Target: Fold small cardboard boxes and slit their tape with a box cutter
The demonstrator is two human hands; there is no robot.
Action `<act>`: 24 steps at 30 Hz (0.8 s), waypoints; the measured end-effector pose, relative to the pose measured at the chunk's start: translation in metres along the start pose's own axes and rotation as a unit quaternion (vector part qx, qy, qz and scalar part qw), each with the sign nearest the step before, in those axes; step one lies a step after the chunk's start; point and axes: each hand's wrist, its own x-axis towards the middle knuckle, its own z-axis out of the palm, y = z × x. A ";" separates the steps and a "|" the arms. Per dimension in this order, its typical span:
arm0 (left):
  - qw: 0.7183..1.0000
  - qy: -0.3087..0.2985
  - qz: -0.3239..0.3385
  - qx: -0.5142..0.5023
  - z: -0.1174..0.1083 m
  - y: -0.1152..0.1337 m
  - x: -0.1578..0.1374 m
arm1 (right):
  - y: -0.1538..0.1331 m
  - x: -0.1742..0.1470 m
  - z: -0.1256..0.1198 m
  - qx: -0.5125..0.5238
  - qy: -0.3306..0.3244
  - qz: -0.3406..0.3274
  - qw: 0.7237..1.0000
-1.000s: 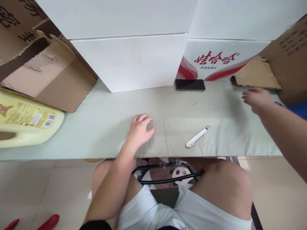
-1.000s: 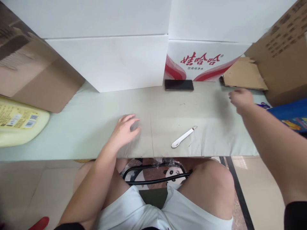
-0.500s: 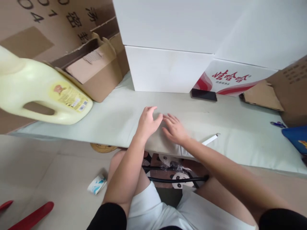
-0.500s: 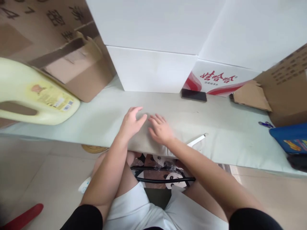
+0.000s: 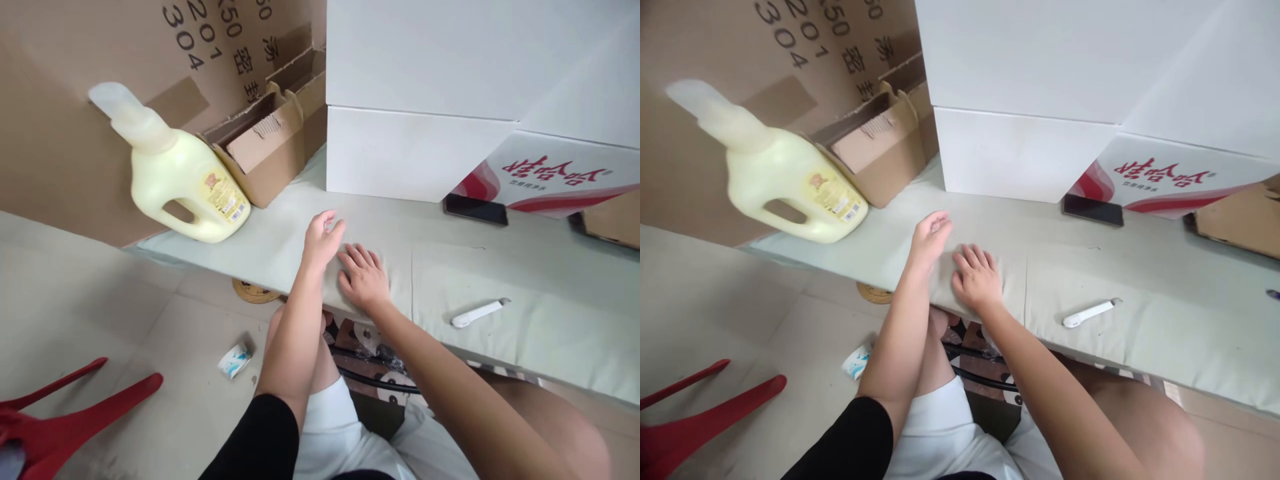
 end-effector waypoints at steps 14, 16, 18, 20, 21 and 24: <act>0.902 0.210 0.149 0.347 -0.103 0.068 0.065 | -0.001 -0.003 0.001 0.024 0.020 -0.003 1.000; 0.899 0.189 0.111 0.380 -0.113 0.077 0.075 | -0.001 -0.003 0.001 0.025 0.023 -0.004 0.999; 0.897 0.178 0.071 0.399 -0.118 0.081 0.082 | -0.001 -0.003 0.002 0.025 0.024 -0.005 0.999; 0.893 0.185 0.054 0.408 -0.118 0.083 0.087 | -0.001 -0.003 0.002 0.024 0.023 -0.005 0.999; 0.891 0.192 0.054 0.408 -0.117 0.083 0.088 | -0.001 -0.003 0.003 0.023 0.023 -0.004 0.999; 0.889 0.200 0.051 0.409 -0.117 0.085 0.091 | -0.001 -0.002 0.003 0.022 0.020 -0.004 1.000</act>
